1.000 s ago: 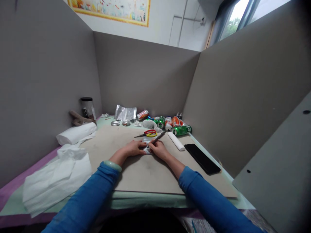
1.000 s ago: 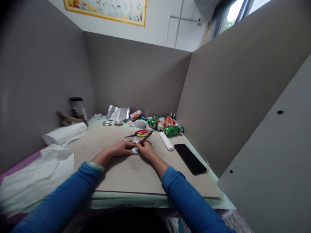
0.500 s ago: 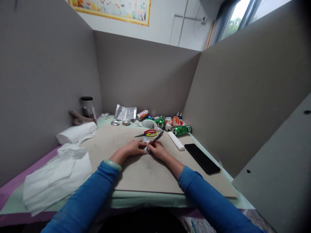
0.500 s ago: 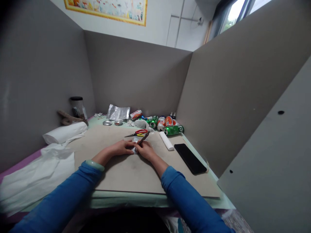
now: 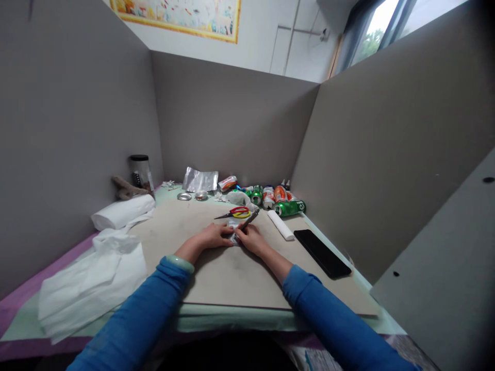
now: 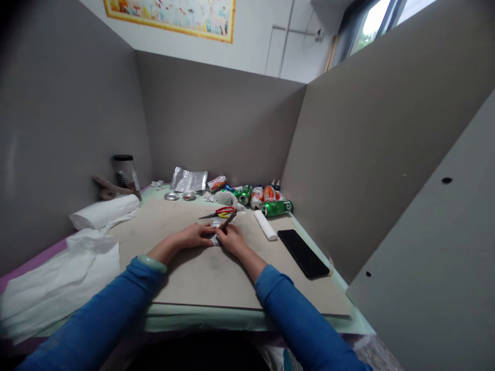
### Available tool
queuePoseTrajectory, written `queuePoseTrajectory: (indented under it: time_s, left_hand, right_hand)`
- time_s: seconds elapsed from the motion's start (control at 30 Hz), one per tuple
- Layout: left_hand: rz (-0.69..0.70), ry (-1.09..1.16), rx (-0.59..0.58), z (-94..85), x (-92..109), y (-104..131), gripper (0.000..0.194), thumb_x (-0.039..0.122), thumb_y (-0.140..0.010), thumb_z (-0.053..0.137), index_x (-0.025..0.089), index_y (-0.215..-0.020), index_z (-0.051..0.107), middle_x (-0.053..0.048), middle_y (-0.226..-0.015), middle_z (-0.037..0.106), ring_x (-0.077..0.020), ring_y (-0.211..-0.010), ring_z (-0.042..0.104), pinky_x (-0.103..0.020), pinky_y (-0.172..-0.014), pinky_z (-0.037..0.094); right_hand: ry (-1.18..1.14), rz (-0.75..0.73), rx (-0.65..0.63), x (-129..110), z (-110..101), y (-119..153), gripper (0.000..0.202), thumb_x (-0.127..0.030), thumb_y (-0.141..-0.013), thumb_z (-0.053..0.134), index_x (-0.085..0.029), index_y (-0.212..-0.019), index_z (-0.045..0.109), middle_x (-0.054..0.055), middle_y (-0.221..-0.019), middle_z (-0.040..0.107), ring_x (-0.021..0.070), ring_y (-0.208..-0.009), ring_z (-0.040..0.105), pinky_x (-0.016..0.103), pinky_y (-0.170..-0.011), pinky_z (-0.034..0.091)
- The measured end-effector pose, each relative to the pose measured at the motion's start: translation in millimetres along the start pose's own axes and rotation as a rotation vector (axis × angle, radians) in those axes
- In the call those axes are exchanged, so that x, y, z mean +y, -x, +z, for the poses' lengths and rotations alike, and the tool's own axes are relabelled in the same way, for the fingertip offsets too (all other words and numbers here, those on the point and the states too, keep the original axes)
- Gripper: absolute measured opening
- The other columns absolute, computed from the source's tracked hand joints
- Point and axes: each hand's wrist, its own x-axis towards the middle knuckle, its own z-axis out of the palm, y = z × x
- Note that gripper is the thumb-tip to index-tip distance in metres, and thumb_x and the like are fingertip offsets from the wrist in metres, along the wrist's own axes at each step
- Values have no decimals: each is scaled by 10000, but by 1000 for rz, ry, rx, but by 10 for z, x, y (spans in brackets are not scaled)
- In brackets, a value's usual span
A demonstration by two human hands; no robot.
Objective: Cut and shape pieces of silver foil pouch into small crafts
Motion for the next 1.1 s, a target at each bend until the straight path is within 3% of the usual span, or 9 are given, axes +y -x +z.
queuePoseTrajectory:
  time_s: [0.1,0.23,0.37,0.5,0.67,0.83,1.1]
  left_hand:
    - [1,4,8,5,-11,-6,523,360,-743,649,269,-1250,561,-49,-1398,434,-299,-1216,457,-386,-1040,297]
    - [18,3,4,9,-27,-13,497,363,-742,644,230,-1218,588,-65,-1353,487,-304,-1225,445,-381,-1049,284]
    - [24,30,15,-2,-22,-9,494,346,-736,646,213,-1208,592,-58,-1347,494,-299,-1214,458,-357,-1044,300]
    - [62,79,18,-3,-52,-20,499,308,-726,645,196,-1210,589,-51,-1330,513,-277,-1191,484,-340,-1036,321]
    - [10,124,44,-19,-111,-33,600,303,-669,684,184,-1244,565,-54,-1345,497,-281,-1238,434,-360,-1061,288]
    - [54,219,15,-77,-92,-9,568,232,-660,666,185,-1221,591,-44,-1276,563,-278,-1152,509,-356,-1020,338]
    - [55,259,-4,-113,-78,5,537,270,-668,671,186,-1195,613,-42,-1236,591,-285,-1127,518,-347,-1011,346]
  right_hand:
    - [-93,44,11,33,9,-16,238,-332,-797,520,-144,-688,618,31,-594,606,135,-561,529,225,-530,356]
    - [-419,174,9,132,6,-51,230,-370,-767,538,-153,-693,558,-15,-521,546,104,-456,455,219,-464,340]
    - [-567,178,25,179,-22,-61,252,-381,-758,547,-157,-646,523,-30,-496,516,80,-414,394,215,-434,308]
    - [-561,162,-4,155,-17,-45,250,-375,-747,561,-161,-627,510,-32,-488,514,82,-428,405,214,-442,307]
    - [-557,141,-76,136,23,-27,232,-378,-749,553,-166,-662,514,-37,-498,523,88,-435,423,217,-453,319]
    - [-446,76,-148,116,22,-3,213,-351,-773,529,-166,-667,536,-37,-507,520,92,-470,438,214,-492,338]
    - [-290,16,-129,64,0,24,213,-322,-797,495,-163,-669,554,-27,-532,530,108,-533,475,211,-536,355]
